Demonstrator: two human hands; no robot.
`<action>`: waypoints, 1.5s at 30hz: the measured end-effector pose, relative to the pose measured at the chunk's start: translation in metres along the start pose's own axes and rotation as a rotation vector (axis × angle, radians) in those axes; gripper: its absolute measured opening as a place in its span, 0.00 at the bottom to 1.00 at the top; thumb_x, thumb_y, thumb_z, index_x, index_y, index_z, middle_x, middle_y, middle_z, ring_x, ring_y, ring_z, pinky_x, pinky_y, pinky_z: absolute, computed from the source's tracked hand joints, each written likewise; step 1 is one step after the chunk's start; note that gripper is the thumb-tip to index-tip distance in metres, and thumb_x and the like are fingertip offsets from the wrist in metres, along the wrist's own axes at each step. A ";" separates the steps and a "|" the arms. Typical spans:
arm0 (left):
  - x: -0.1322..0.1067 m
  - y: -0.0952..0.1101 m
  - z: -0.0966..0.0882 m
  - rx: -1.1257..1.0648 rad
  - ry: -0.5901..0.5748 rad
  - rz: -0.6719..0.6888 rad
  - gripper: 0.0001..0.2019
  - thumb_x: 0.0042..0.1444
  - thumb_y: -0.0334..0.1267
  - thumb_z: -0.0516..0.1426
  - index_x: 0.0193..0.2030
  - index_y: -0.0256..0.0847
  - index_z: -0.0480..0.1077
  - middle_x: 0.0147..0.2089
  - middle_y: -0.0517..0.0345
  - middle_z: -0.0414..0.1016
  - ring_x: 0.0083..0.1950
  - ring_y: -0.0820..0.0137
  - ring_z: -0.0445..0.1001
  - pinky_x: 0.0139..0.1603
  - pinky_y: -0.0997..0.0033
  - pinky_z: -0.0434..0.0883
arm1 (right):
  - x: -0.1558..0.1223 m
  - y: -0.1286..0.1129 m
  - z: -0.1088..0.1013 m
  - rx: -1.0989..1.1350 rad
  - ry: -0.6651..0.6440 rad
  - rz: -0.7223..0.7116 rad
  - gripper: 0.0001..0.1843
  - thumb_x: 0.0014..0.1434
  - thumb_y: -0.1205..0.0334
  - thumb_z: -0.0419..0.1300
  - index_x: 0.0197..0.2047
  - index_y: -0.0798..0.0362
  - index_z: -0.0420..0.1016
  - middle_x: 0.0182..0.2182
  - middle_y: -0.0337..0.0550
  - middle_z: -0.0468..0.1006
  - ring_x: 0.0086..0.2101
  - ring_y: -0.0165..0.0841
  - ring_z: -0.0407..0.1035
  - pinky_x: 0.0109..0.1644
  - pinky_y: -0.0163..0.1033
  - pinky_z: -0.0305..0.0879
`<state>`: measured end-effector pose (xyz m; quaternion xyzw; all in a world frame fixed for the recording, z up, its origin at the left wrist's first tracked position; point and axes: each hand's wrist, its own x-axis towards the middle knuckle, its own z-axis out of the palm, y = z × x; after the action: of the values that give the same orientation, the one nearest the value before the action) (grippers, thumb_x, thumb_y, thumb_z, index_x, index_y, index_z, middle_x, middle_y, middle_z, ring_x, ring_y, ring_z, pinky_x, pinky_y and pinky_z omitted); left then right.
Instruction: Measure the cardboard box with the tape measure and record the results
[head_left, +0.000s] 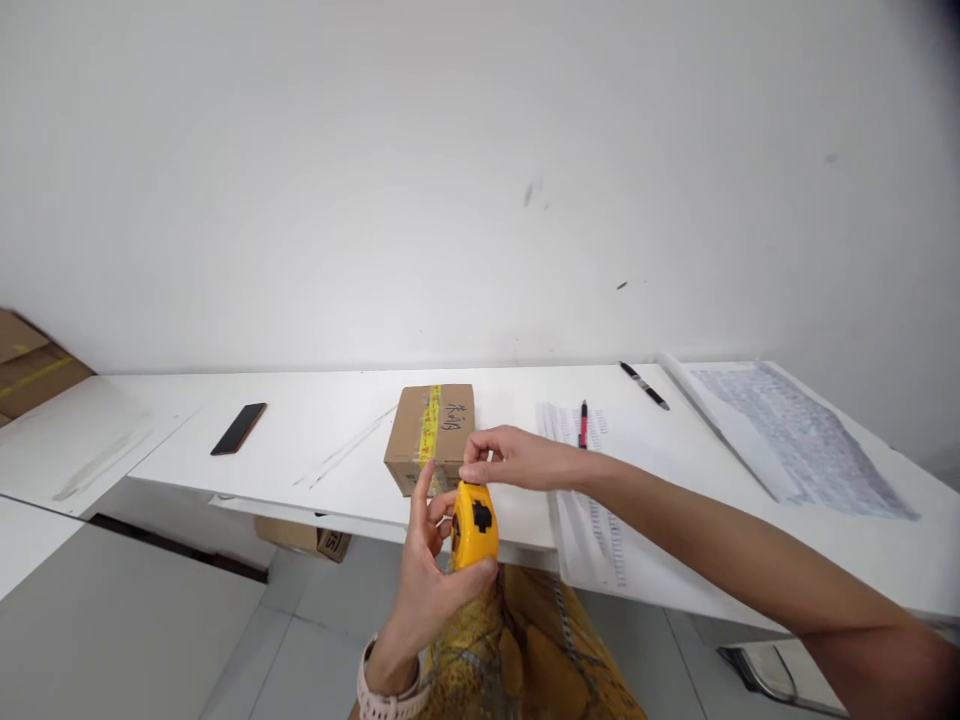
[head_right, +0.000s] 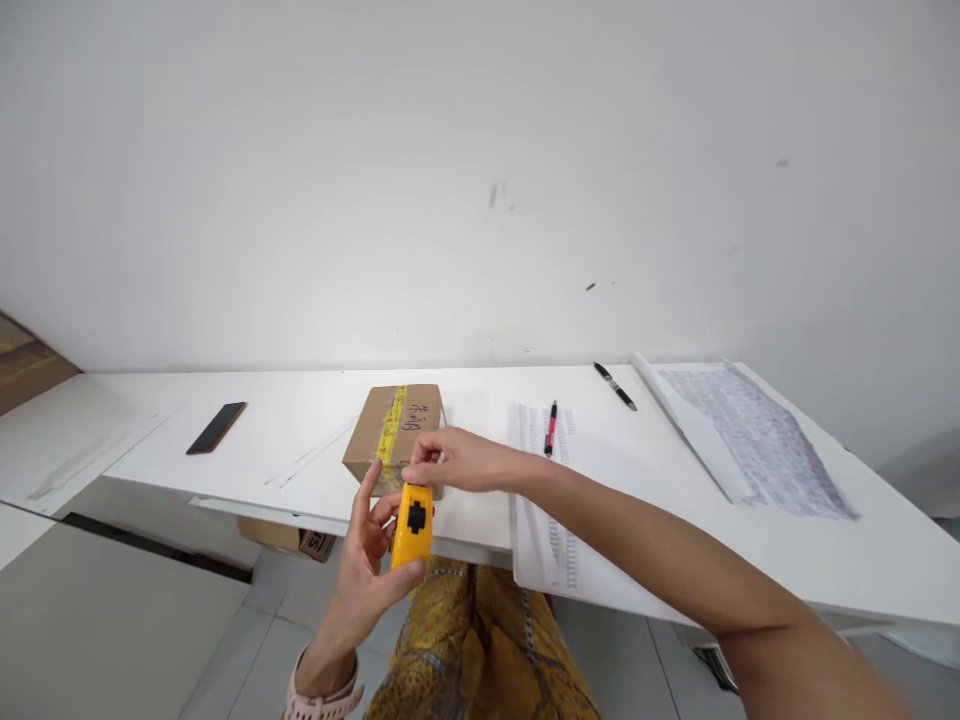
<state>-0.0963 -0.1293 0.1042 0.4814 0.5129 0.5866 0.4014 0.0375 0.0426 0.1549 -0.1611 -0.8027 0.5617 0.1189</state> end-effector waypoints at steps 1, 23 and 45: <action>-0.003 0.002 -0.008 -0.008 0.000 -0.009 0.50 0.52 0.43 0.66 0.75 0.50 0.39 0.54 0.49 0.71 0.54 0.58 0.72 0.53 0.59 0.67 | 0.010 -0.003 -0.006 -0.004 0.011 -0.015 0.22 0.55 0.40 0.63 0.32 0.53 0.70 0.29 0.39 0.70 0.30 0.30 0.62 0.34 0.37 0.57; -0.041 0.007 -0.054 -0.528 0.059 -0.417 0.28 0.51 0.50 0.66 0.56 0.38 0.74 0.52 0.40 0.76 0.36 0.60 0.78 0.38 0.59 0.76 | 0.125 0.064 -0.030 0.248 0.420 0.114 0.23 0.48 0.40 0.66 0.29 0.53 0.71 0.28 0.40 0.75 0.30 0.32 0.66 0.35 0.36 0.60; -0.035 0.022 -0.078 -0.386 0.032 -0.347 0.33 0.44 0.47 0.67 0.58 0.37 0.73 0.49 0.42 0.78 0.31 0.66 0.75 0.28 0.68 0.77 | 0.099 0.030 -0.050 0.109 0.592 -0.001 0.20 0.54 0.45 0.63 0.24 0.52 0.64 0.23 0.36 0.65 0.27 0.28 0.56 0.32 0.36 0.52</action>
<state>-0.1641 -0.1830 0.1198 0.2913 0.4726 0.6036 0.5723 -0.0316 0.1342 0.1448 -0.3110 -0.7018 0.5325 0.3566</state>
